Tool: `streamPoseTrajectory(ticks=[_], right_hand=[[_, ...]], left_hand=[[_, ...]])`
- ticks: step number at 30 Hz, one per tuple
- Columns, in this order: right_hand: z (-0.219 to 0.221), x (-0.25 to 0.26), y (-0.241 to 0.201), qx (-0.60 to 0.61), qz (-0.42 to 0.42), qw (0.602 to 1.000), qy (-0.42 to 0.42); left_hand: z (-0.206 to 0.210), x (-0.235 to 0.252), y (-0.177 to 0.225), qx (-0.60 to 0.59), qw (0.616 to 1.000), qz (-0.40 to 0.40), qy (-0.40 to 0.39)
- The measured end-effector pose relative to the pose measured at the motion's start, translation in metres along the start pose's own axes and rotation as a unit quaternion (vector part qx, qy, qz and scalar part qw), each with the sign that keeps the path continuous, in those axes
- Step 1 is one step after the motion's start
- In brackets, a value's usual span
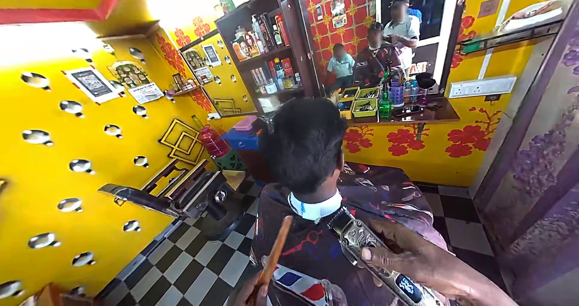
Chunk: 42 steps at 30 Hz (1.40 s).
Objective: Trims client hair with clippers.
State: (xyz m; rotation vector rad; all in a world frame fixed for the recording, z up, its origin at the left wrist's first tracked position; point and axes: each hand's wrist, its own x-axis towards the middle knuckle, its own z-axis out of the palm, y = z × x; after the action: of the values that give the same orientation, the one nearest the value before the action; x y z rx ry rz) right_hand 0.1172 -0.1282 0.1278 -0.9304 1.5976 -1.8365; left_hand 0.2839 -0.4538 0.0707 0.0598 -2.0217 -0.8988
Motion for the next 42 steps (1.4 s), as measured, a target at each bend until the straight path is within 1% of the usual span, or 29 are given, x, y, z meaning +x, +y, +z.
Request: streamPoseTrajectory(ticks=[2, 4, 9, 11, 15, 20, 25, 30, 39, 42], right_hand=[[-0.011, 0.002, 0.001, -0.056, 0.014, 0.998, -0.009], [-0.022, 0.006, -0.001, -0.076, 0.017, 0.996, -0.030], [-0.043, 0.020, -0.006, -0.150, 0.043, 0.986, -0.054], [-0.049, 0.029, -0.006, -0.138, 0.034, 0.988, -0.063], [-0.052, 0.049, -0.008, -0.092, 0.008, 0.994, -0.065], [-0.051, 0.068, -0.012, -0.020, 0.000, 0.999, -0.047], [-0.053, 0.078, -0.027, -0.009, -0.018, 0.999, -0.045], [-0.056, 0.085, -0.035, -0.018, -0.034, 0.997, -0.061], [-0.058, 0.093, -0.039, -0.057, -0.069, 0.995, -0.046], [-0.056, 0.095, -0.041, -0.088, -0.090, 0.992, -0.034]], left_hand=[[0.014, 0.026, 0.027, 0.052, 0.996, 0.073, -0.009], [0.028, 0.050, 0.040, 0.108, 0.986, 0.125, -0.014], [0.060, 0.097, 0.059, 0.220, 0.957, 0.190, 0.003], [0.064, 0.109, 0.066, 0.244, 0.945, 0.216, 0.034], [0.062, 0.124, 0.085, 0.253, 0.929, 0.252, 0.100], [0.062, 0.130, 0.100, 0.260, 0.929, 0.239, 0.111], [0.060, 0.131, 0.101, 0.263, 0.933, 0.220, 0.112], [0.058, 0.132, 0.103, 0.250, 0.940, 0.209, 0.107], [0.059, 0.133, 0.102, 0.234, 0.948, 0.191, 0.104], [0.059, 0.133, 0.102, 0.235, 0.947, 0.192, 0.104]])
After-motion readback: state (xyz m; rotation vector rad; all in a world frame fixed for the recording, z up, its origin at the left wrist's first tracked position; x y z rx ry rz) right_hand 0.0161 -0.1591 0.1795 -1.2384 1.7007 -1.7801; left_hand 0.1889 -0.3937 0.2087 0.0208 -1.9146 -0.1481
